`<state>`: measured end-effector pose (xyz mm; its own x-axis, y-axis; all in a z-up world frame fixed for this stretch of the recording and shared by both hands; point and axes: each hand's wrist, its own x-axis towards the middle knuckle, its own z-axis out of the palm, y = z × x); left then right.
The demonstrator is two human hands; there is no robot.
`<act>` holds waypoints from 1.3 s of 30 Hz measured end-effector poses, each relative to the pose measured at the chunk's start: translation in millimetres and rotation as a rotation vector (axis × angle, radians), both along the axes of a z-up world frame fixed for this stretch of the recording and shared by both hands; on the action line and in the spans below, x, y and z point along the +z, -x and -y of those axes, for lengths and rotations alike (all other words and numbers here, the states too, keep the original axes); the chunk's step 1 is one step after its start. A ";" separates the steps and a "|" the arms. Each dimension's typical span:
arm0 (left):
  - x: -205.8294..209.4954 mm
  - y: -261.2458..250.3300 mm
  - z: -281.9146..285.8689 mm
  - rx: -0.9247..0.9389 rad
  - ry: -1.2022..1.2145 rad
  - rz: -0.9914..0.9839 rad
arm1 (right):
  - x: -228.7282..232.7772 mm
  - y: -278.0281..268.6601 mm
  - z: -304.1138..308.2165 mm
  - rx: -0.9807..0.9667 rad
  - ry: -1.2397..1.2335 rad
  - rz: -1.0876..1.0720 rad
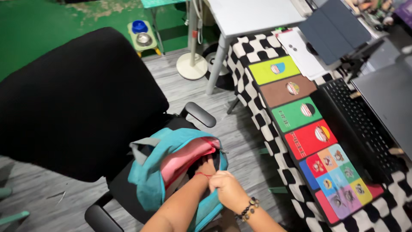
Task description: The person unpacks a blue backpack placed on a chair, removing a laptop, a tablet, and a small pouch. They place the laptop and tablet on a desk and set the pouch on the floor.
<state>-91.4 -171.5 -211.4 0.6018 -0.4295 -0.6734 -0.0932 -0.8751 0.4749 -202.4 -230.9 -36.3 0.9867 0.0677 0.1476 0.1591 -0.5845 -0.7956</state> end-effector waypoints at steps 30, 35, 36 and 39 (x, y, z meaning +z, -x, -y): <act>225.5 -34.1 -112.0 -0.113 0.535 0.192 | -82.6 25.0 78.9 -0.407 -0.060 -0.197; 243.8 -45.2 -90.3 0.118 0.671 -0.080 | -112.5 28.3 97.7 -0.561 -0.351 -0.261; 245.5 -49.8 -85.3 0.144 0.689 -0.095 | -120.9 28.0 102.3 -0.615 -0.361 -0.348; 246.8 -65.9 -74.1 0.159 0.700 0.000 | -153.9 26.9 117.3 -0.650 -0.618 -0.480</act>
<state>-25.4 -97.4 35.3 0.6930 -0.6674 -0.2725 0.0105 -0.3686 0.9295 -229.3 -348.2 -190.2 0.7699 -0.4567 -0.4458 -0.4582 0.0907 -0.8842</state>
